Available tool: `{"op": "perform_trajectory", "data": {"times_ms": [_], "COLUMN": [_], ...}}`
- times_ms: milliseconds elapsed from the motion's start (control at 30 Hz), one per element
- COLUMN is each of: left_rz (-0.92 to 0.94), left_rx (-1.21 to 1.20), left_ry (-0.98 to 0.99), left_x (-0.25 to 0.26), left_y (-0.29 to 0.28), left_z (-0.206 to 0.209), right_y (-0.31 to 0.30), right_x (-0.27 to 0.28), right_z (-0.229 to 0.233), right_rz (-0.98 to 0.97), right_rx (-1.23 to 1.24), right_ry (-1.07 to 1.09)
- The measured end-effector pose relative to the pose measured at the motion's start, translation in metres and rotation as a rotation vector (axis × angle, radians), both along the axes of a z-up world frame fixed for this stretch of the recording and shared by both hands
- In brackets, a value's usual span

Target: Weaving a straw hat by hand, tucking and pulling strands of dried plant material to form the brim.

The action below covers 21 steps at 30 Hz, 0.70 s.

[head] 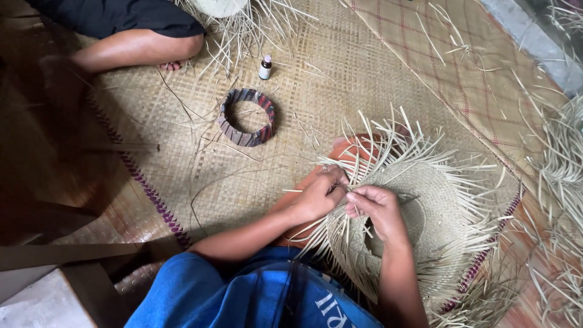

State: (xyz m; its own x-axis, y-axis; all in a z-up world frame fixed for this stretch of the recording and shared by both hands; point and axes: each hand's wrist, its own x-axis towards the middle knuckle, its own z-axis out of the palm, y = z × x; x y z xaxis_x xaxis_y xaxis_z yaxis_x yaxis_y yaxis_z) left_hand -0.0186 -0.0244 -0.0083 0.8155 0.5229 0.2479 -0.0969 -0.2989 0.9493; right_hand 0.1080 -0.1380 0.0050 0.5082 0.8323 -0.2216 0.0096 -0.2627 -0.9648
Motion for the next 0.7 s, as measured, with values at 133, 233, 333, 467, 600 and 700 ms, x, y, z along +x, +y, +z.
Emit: {"op": "perform_trajectory", "data": {"times_ms": [133,233,333,467,600,700], "left_rz": [0.007,-0.027,-0.082,-0.005,0.009,0.039], "left_rx": [0.067,0.089,0.165,0.152,0.206,0.281], "left_ry": [-0.086,-0.084,0.009,-0.096,-0.111,-0.069], "left_x": [-0.007,-0.01,-0.007,-0.009,-0.001,0.005], "left_y": [-0.002,0.001,0.003,0.002,0.005,0.008], "left_z": [-0.002,-0.001,-0.005,-0.004,-0.017,-0.027], "right_y": [0.001,0.004,0.005,0.005,0.004,0.007], "right_x": [-0.005,-0.013,-0.021,-0.034,-0.029,-0.022], "right_z": [-0.002,0.001,0.007,0.021,0.019,0.016], "right_rz": [-0.021,-0.052,-0.103,-0.108,-0.07,-0.031], "right_rx": [0.041,0.076,0.097,0.084,0.069,0.069], "right_ry": [0.003,-0.046,-0.065,-0.06,-0.038,-0.035]}}
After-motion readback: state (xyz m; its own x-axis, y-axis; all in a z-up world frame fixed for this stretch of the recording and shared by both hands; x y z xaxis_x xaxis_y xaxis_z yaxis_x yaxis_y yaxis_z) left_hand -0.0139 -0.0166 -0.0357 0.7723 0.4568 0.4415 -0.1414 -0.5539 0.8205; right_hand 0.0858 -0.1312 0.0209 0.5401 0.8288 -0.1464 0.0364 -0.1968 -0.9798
